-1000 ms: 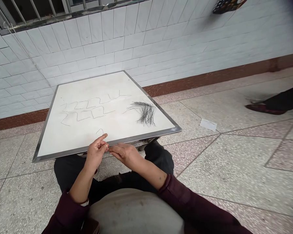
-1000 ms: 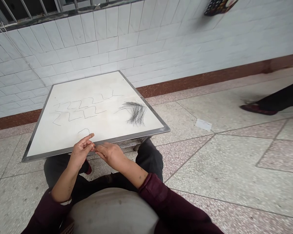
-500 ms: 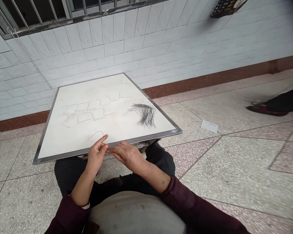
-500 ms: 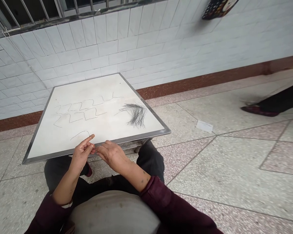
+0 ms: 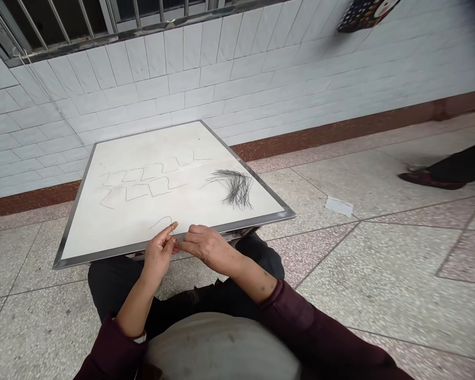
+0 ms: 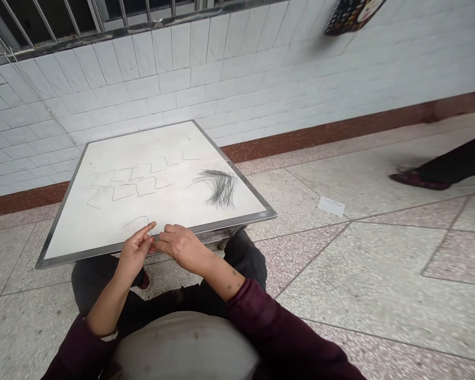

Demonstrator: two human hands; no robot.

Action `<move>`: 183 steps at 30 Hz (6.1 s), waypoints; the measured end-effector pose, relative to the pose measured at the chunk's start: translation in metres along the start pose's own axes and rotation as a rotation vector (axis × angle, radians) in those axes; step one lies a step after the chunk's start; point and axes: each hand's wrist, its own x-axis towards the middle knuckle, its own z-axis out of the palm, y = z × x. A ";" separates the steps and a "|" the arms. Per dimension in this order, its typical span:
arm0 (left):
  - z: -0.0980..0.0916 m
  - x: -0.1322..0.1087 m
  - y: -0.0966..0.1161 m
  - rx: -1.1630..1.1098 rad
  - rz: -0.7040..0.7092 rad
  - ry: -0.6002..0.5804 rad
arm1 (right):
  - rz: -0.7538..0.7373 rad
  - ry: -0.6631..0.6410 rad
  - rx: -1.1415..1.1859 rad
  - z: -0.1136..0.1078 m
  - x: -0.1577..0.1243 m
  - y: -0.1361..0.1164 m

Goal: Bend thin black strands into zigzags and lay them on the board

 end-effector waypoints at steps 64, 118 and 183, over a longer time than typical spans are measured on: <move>0.015 -0.010 0.006 -0.376 -0.132 -0.110 | 0.881 0.694 1.453 0.030 -0.011 0.002; 0.012 -0.015 0.016 -0.349 -0.079 -0.131 | 0.781 0.347 1.387 0.026 -0.007 -0.022; -0.008 -0.011 0.022 0.554 0.273 0.110 | 0.846 0.393 1.369 0.043 -0.014 0.005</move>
